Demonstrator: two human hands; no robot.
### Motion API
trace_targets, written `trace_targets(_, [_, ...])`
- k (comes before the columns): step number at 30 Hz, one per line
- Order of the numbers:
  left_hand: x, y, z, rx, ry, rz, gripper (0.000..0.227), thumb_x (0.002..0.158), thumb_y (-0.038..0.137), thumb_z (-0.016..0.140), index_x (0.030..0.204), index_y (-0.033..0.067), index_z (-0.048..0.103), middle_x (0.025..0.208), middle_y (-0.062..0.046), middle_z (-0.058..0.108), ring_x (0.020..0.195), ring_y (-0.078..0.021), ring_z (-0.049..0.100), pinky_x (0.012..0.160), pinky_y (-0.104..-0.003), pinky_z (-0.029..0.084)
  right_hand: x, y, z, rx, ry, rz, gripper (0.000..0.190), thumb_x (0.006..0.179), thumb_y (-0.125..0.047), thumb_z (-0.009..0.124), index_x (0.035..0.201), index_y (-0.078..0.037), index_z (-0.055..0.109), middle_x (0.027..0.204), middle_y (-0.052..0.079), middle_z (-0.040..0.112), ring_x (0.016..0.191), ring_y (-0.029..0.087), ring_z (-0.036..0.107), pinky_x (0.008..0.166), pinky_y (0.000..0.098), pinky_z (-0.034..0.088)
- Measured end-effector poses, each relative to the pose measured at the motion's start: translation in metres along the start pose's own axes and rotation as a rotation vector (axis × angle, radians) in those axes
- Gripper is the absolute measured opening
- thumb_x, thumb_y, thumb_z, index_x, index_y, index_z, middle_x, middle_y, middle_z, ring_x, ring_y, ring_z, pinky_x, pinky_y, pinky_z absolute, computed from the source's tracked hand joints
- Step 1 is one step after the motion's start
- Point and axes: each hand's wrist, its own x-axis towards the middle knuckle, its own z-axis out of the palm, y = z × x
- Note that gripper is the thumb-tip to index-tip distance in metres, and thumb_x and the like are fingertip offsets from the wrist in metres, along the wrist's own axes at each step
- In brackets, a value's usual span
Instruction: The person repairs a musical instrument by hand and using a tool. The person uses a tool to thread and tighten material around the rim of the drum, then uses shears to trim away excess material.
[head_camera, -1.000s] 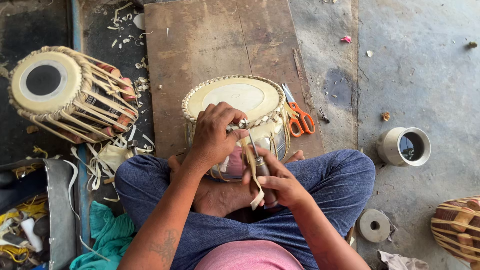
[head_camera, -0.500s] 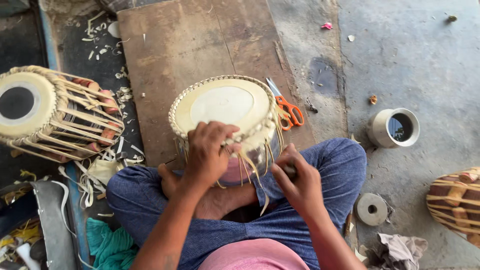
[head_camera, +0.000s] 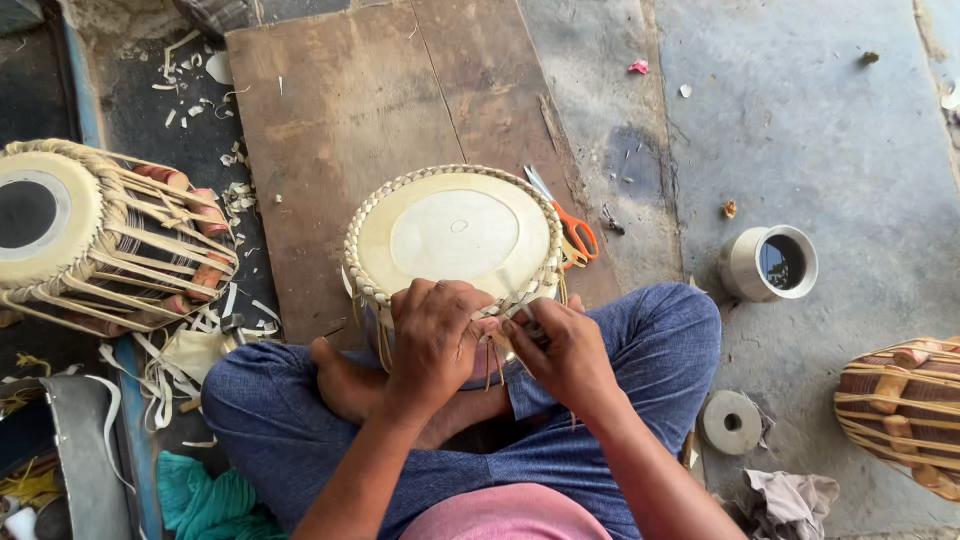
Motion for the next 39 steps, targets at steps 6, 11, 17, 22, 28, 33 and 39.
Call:
trace_targets(6, [-0.01, -0.002, -0.011, -0.076, 0.004, 0.008, 0.032, 0.086, 0.022, 0.075, 0.114, 0.0145, 0.062, 0.109, -0.001, 0.068, 0.102, -0.0262, 0.061, 0.098, -0.046, 0.035, -0.02, 0.008, -0.003, 0.021, -0.151, 0.111, 0.027, 0.083, -0.023, 0.082, 0.086, -0.004, 0.064, 0.077, 0.016, 0.067, 0.069, 0.037, 0.067, 0.061, 0.0429, 0.052])
trace_targets(11, [-0.018, -0.007, -0.001, -0.141, 0.036, -0.078, 0.023, 0.094, 0.022, 0.074, 0.114, 0.0159, 0.064, 0.108, 0.002, 0.07, 0.101, -0.0235, 0.063, 0.098, -0.043, 0.038, -0.032, 0.018, 0.009, -0.047, -0.234, 0.189, 0.025, 0.086, -0.021, 0.08, 0.085, -0.004, 0.062, 0.076, 0.017, 0.066, 0.07, 0.037, 0.068, 0.062, 0.0426, 0.052])
trace_targets(17, [-0.006, -0.005, -0.002, -0.033, 0.102, -0.043, 0.027, 0.089, 0.026, 0.073, 0.111, 0.0129, 0.065, 0.11, -0.007, 0.063, 0.108, -0.0297, 0.058, 0.1, -0.046, 0.038, -0.032, 0.02, 0.013, 0.165, -0.138, 0.081, 0.021, 0.085, -0.018, 0.08, 0.089, -0.005, 0.064, 0.077, 0.013, 0.068, 0.07, 0.03, 0.068, 0.064, 0.0387, 0.053])
trace_targets(22, [-0.013, -0.005, -0.002, -0.012, 0.055, -0.074, 0.03, 0.082, 0.03, 0.077, 0.104, 0.0125, 0.067, 0.105, -0.007, 0.059, 0.104, -0.0299, 0.054, 0.096, -0.047, 0.035, -0.03, 0.016, -0.037, 0.596, -0.008, 0.233, 0.021, 0.091, -0.018, 0.073, 0.08, -0.004, 0.06, 0.072, 0.004, 0.061, 0.058, 0.014, 0.049, 0.111, 0.0309, 0.052])
trace_targets(28, [-0.014, 0.001, 0.003, -0.056, 0.041, -0.053, 0.034, 0.082, 0.025, 0.076, 0.111, 0.0118, 0.065, 0.107, -0.007, 0.058, 0.106, -0.0296, 0.054, 0.097, -0.047, 0.035, 0.027, -0.046, -0.047, 1.255, 0.223, -0.372, 0.031, 0.1, -0.023, 0.067, 0.079, -0.008, 0.051, 0.07, 0.005, 0.059, 0.058, 0.015, 0.055, 0.053, 0.0307, 0.048])
trace_targets(33, [-0.012, -0.001, 0.0, -0.146, 0.069, -0.077, 0.05, 0.08, 0.016, 0.071, 0.127, 0.0101, 0.054, 0.107, -0.007, 0.06, 0.103, -0.0304, 0.057, 0.096, -0.046, 0.037, 0.065, -0.051, -0.003, 0.949, 0.099, -0.232, 0.031, 0.102, -0.019, 0.069, 0.08, -0.007, 0.051, 0.073, 0.008, 0.058, 0.062, 0.015, 0.057, 0.054, 0.0279, 0.044])
trace_targets(39, [-0.017, -0.007, 0.006, -0.196, 0.127, -0.032, 0.074, 0.08, 0.011, 0.063, 0.15, 0.0041, 0.04, 0.114, -0.013, 0.059, 0.108, -0.0324, 0.058, 0.098, -0.045, 0.039, 0.049, -0.033, 0.01, 0.251, 0.367, -0.416, 0.03, 0.093, -0.024, 0.076, 0.094, 0.0, 0.058, 0.08, 0.012, 0.061, 0.067, 0.017, 0.058, 0.055, 0.0299, 0.047])
